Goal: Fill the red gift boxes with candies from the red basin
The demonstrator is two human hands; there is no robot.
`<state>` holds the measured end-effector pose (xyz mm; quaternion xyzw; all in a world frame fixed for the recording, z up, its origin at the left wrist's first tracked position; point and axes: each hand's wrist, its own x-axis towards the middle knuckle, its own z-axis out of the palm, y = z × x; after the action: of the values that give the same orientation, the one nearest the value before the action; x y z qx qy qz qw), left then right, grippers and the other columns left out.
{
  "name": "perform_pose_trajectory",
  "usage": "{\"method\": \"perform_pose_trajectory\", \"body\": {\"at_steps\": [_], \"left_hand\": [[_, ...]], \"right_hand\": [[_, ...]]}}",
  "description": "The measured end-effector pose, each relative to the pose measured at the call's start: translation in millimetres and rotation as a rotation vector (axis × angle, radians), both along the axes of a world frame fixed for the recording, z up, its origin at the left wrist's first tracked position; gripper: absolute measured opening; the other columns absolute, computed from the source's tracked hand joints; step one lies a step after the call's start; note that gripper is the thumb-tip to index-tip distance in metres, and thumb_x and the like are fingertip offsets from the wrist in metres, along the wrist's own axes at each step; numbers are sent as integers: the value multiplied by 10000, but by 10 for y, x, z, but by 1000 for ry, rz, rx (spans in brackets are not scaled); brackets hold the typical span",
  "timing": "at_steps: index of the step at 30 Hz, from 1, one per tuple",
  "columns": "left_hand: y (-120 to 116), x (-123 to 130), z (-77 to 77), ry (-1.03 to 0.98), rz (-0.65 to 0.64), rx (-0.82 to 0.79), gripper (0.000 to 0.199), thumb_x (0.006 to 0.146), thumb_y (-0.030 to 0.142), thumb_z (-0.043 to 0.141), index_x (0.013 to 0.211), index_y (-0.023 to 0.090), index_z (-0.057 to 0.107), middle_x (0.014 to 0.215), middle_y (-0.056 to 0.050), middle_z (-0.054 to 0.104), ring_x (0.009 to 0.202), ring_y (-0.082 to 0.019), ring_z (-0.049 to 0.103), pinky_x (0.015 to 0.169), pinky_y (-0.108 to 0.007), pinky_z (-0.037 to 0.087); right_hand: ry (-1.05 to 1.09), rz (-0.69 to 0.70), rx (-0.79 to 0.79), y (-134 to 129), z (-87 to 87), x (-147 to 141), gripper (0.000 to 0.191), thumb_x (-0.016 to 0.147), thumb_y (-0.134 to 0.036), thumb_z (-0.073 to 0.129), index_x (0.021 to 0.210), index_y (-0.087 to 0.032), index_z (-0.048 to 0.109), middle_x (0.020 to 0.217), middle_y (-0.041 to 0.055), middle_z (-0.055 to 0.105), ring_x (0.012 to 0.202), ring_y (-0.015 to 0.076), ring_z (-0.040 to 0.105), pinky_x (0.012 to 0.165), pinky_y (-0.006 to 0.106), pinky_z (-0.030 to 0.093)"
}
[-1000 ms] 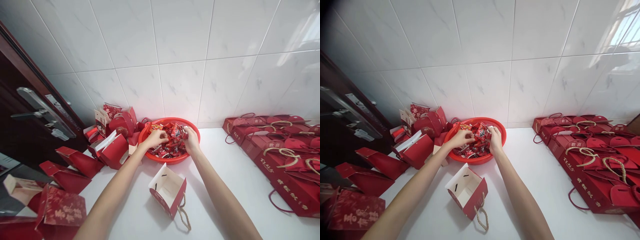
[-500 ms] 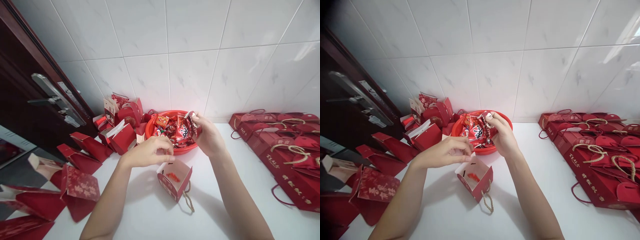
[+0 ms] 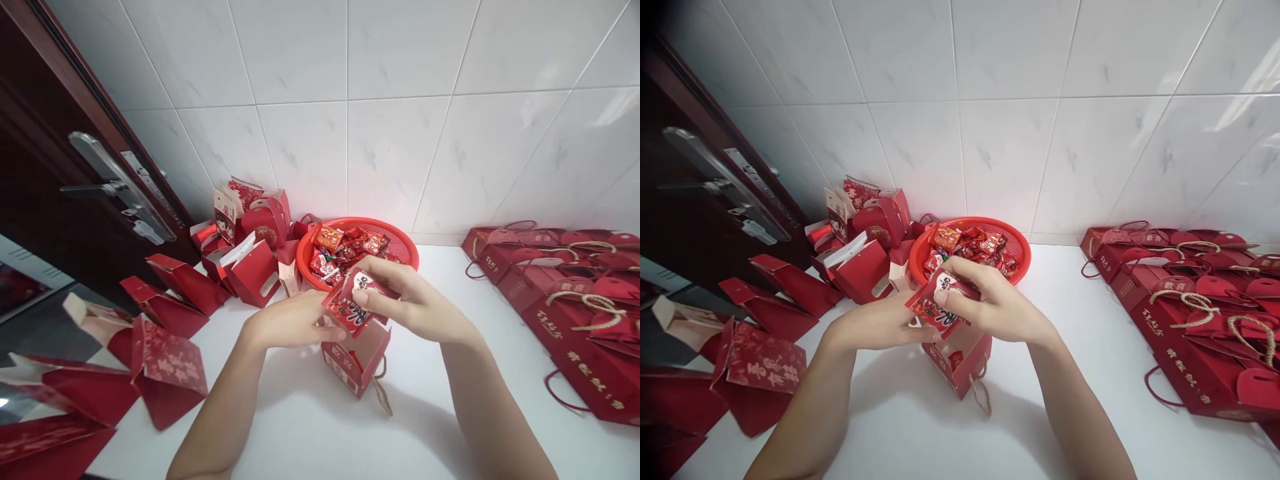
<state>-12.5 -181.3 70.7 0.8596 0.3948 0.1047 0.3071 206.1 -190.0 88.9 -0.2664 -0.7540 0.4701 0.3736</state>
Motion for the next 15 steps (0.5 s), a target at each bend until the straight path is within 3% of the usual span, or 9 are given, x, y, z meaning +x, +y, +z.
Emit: {"method": "perform_pose_trajectory", "body": {"at_steps": [3,8,12,15], "left_hand": [[15,-16,18,-7,-60,-116,171,775,356,690,895,235,699,877,7,707,821,-214,642,702,-262,464],[30,-58,57,112,-72,-92,362,631,395,821,931,235,697,975,6,705,908,-238,643,747,-257,452],[19,-48,82,266,-64,-11,387,618,456,823,890,216,686,877,4,673,828,-224,629,694,-251,428],[-14,-19,125,350,-85,7,452,650,487,805,981,204,683,1008,-27,683,953,-256,633,786,-273,443]], "right_hand": [[-96,89,49,33,-52,-26,184,913,-393,591,857,-218,611,747,-14,523,644,128,433,551,244,362],[-239,215,63,108,-130,-64,175,914,-308,551,760,-226,542,649,-40,496,581,117,407,524,242,323],[-446,147,141,103,-142,-44,144,898,-206,505,756,-226,498,616,-55,495,528,108,394,509,250,290],[-649,48,186,66,-127,12,117,897,-158,474,797,-218,472,614,-57,471,522,105,369,503,248,257]]}}
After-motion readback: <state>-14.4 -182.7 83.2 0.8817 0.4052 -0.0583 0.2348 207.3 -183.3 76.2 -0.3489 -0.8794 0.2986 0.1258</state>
